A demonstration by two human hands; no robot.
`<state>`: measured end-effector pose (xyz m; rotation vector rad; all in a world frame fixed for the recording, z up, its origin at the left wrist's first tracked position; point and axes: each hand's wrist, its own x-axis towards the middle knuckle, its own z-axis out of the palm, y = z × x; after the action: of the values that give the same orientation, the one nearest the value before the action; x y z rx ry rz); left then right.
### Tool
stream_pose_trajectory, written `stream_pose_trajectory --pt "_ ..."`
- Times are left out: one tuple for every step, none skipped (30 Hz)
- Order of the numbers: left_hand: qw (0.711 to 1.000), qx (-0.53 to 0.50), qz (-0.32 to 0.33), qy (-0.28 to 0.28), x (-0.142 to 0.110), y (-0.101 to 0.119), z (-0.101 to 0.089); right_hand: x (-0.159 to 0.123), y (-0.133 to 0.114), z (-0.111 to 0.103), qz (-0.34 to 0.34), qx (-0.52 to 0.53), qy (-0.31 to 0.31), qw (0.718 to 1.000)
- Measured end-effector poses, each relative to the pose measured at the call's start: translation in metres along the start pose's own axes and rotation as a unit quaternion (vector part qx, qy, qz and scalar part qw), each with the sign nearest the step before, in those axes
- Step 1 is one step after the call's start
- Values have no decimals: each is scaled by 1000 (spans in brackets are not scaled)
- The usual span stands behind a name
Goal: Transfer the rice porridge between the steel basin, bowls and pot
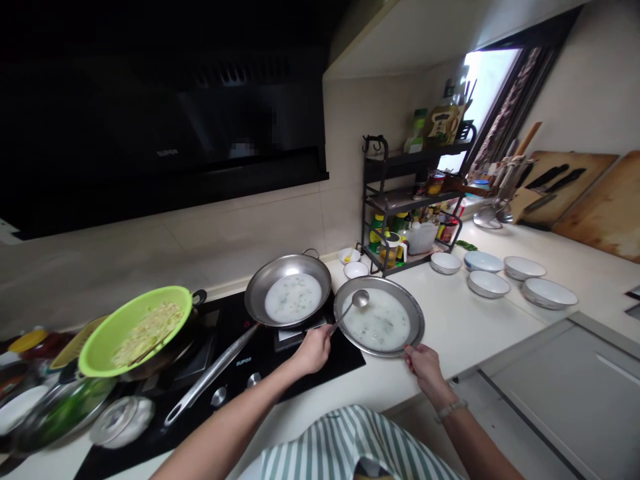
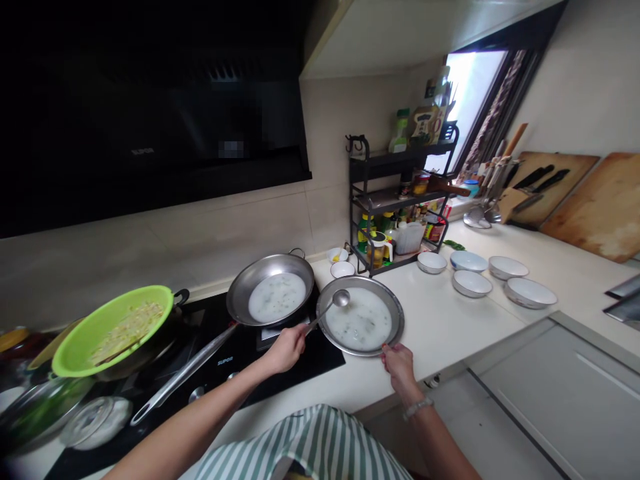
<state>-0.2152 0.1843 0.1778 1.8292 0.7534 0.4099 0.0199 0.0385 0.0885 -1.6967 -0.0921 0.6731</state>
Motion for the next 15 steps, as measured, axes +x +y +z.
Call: stream_pose_trajectory --pt "998 -45 -49 -2 1 2 0 0 0 0 0 0 0 1000" --pt "989 -102 -104 -5 2 5 -2 1 0 0 0 -1 -1 1000" --pt "974 -164 -154 -10 2 8 -5 1 0 0 0 -1 -1 1000" --pt "956 -223 -189 -14 2 12 -11 1 1 0 0 -1 -2 1000" --pt "939 -274 -208 -17 1 16 -18 2 1 0 0 -1 -2 1000" --pt "927 -312 -208 -16 0 19 -27 2 1 0 1 -1 -1 1000" --pt "920 -336 -199 -8 -1 22 -38 3 1 0 2 -1 -1 1000" --pt "919 -347 -187 4 -2 24 -50 3 2 0 2 -1 0 1000" --pt "923 -343 -173 26 -4 25 -63 3 2 0 1 0 0 1000" --pt "929 -326 -166 55 -5 25 -76 3 2 0 1 0 -1 1000" --pt "936 -302 -162 84 -6 23 -89 3 2 0 0 1 -1 1000" --pt "943 -270 -160 113 -6 20 -102 3 3 0 -2 1 -2 1000" --pt "949 -233 -167 135 -6 15 -114 4 3 0 -3 2 -3 1000" --pt "952 -192 -183 153 -6 9 -125 4 3 0 -4 2 -4 1000" --pt "953 -148 -198 174 -6 2 -135 4 4 0 -6 3 -4 1000"
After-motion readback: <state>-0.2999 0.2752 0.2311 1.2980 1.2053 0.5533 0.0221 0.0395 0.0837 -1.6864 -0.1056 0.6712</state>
